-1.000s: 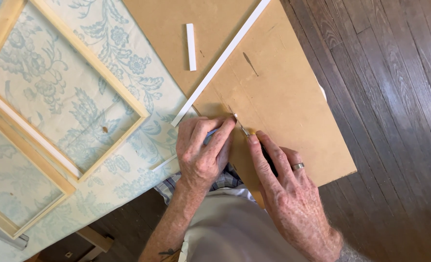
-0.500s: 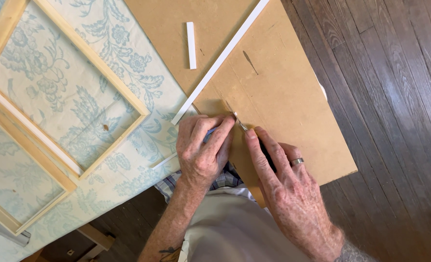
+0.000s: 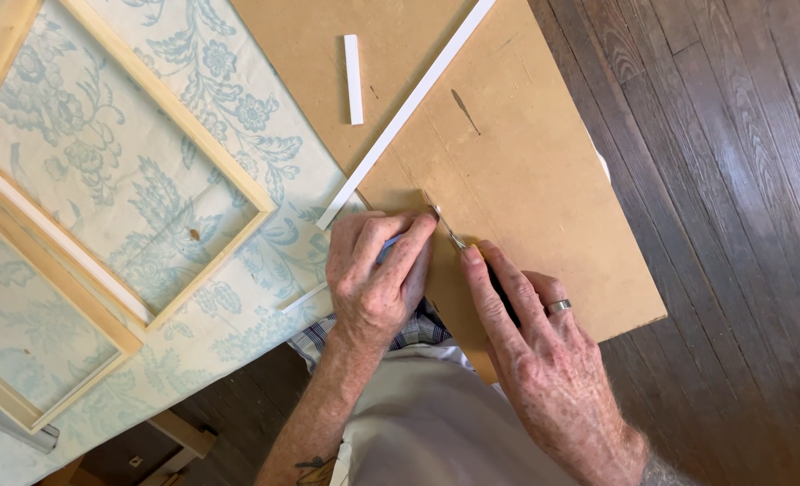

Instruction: Fitting and cutting plastic strips to size for wooden frames using a utility knife on a workbench.

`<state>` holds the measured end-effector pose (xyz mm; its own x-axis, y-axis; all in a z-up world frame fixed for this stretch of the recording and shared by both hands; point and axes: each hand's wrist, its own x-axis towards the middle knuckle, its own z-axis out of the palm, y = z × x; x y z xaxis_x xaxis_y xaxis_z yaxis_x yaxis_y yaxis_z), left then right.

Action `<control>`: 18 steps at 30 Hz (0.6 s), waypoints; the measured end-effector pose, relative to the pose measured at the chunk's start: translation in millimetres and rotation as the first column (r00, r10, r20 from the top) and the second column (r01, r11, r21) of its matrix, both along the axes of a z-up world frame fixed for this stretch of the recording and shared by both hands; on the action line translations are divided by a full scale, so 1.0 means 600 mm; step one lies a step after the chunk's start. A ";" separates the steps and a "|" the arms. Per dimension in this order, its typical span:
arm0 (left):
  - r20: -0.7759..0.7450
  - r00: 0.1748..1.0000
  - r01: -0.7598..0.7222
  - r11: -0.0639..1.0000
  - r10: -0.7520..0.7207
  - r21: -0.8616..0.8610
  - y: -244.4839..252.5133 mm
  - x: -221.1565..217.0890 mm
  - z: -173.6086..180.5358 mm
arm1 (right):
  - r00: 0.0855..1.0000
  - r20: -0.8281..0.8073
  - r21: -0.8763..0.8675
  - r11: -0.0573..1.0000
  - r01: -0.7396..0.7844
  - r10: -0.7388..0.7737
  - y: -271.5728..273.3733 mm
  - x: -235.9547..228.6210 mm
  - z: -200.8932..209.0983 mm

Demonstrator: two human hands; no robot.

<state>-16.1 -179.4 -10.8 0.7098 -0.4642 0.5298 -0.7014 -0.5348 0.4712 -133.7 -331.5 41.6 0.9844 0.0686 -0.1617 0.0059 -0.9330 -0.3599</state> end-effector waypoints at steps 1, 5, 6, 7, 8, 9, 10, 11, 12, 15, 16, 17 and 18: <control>0.002 1.000 0.000 1.000 0.000 0.000 0.000 0.000 -0.001 | 1.000 0.024 -0.010 1.000 -0.008 0.008 -0.001 0.000 0.000; 0.008 1.000 0.006 1.000 -0.006 0.000 0.001 0.000 -0.001 | 0.999 0.050 0.004 1.000 -0.014 0.013 -0.003 -0.001 0.003; 0.008 1.000 0.005 1.000 -0.005 0.000 0.001 0.000 -0.002 | 0.999 0.049 0.004 1.000 -0.014 0.014 -0.004 -0.002 0.003; 0.008 1.000 0.005 1.000 -0.005 0.001 0.001 0.000 -0.002 | 0.999 0.046 0.000 1.000 -0.015 0.015 -0.004 -0.003 0.003; 0.007 1.000 0.005 1.000 -0.005 0.002 0.002 0.000 -0.003 | 0.999 0.044 -0.004 1.000 -0.016 0.016 -0.004 -0.004 0.004; 0.008 1.000 0.004 1.000 -0.004 0.002 0.002 0.000 -0.003 | 0.999 0.044 -0.004 1.000 -0.017 0.017 -0.004 -0.005 0.003; 0.007 1.000 0.006 1.000 -0.006 0.004 0.003 -0.001 -0.003 | 0.999 0.037 -0.009 1.000 -0.016 0.016 -0.004 -0.005 0.003; 0.006 1.000 0.007 1.000 -0.007 0.006 0.003 -0.001 -0.004 | 0.999 0.029 -0.013 1.000 -0.015 0.015 -0.004 -0.006 0.003; 0.006 1.000 0.006 1.000 -0.006 0.006 0.003 -0.001 -0.004 | 0.999 0.029 -0.014 1.000 -0.016 0.017 -0.004 -0.006 0.004; 0.005 1.000 0.006 1.000 -0.007 0.014 0.004 -0.001 -0.004 | 1.000 0.024 -0.020 1.000 -0.020 0.020 -0.003 -0.006 0.005; 0.005 1.000 0.009 1.000 -0.009 0.011 0.004 0.000 -0.003 | 1.000 0.020 -0.031 0.999 -0.020 0.021 -0.003 -0.007 0.005; 0.005 1.000 0.012 1.000 -0.012 0.008 0.003 0.000 -0.002 | 1.000 0.017 -0.043 0.999 -0.020 0.021 -0.002 -0.008 0.005; 0.005 1.000 0.012 1.000 -0.012 0.008 0.004 -0.002 -0.002 | 1.000 0.017 -0.043 0.999 -0.021 0.021 -0.003 -0.012 0.006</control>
